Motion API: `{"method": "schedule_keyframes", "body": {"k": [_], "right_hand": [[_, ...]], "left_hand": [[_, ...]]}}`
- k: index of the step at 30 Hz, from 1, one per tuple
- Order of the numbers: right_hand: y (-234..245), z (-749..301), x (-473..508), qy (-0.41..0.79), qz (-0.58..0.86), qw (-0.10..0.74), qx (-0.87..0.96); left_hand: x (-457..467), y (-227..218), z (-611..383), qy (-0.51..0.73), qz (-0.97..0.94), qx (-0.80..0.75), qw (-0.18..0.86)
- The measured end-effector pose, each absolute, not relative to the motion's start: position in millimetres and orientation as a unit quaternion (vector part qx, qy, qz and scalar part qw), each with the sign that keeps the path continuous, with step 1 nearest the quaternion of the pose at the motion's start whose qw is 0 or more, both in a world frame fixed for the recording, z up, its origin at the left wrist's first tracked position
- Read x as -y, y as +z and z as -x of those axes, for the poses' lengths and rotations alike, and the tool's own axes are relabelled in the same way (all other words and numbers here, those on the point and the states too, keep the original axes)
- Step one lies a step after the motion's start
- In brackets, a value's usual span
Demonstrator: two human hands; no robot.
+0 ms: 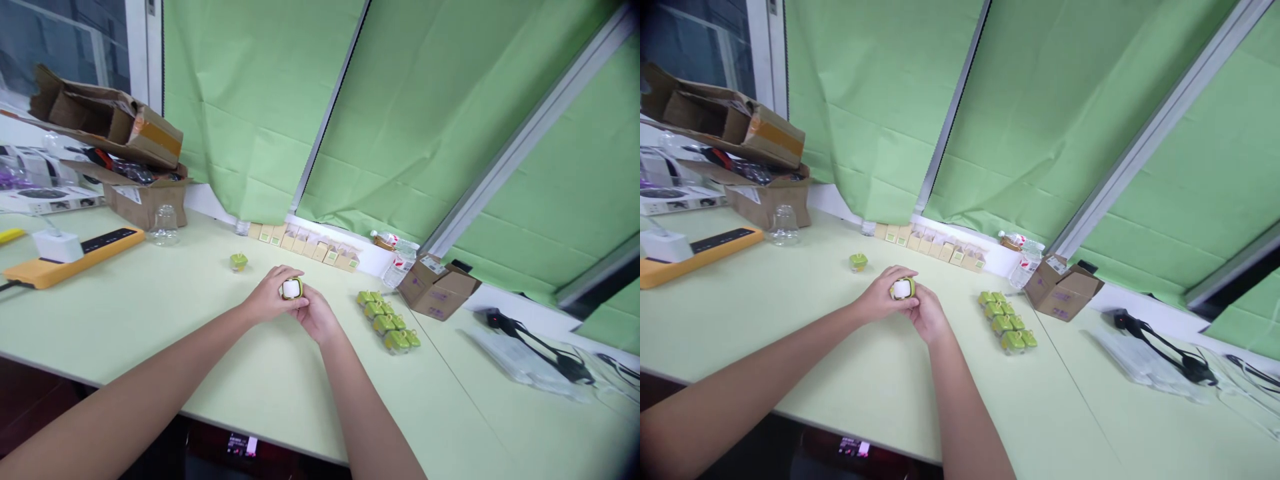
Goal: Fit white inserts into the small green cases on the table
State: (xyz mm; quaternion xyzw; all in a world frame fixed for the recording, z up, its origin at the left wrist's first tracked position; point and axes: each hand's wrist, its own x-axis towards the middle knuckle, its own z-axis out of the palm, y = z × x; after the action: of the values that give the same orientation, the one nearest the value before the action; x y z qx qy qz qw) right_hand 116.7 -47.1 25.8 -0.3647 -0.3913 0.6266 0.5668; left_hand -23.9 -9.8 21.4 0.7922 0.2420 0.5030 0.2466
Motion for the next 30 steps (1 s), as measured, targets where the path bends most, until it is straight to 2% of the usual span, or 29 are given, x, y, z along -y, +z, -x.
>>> {"method": "schedule_keyframes", "body": {"k": [6, 17, 22, 30], "right_hand": [[27, -128, 40, 0.551, 0.412, 0.642, 0.339], [28, -131, 36, 0.471, 0.483, 0.648, 0.352], [32, -126, 40, 0.477, 0.451, 0.666, 0.354], [42, -124, 51, 0.564, 0.36, 0.634, 0.389]], "left_hand": [[12, 25, 24, 0.499, -0.78, -0.228, 0.301], [3, 18, 17, 0.534, -0.714, -0.233, 0.388], [2, 16, 15, 0.546, -0.698, -0.224, 0.405], [2, 23, 19, 0.563, -0.678, -0.221, 0.417]]}}
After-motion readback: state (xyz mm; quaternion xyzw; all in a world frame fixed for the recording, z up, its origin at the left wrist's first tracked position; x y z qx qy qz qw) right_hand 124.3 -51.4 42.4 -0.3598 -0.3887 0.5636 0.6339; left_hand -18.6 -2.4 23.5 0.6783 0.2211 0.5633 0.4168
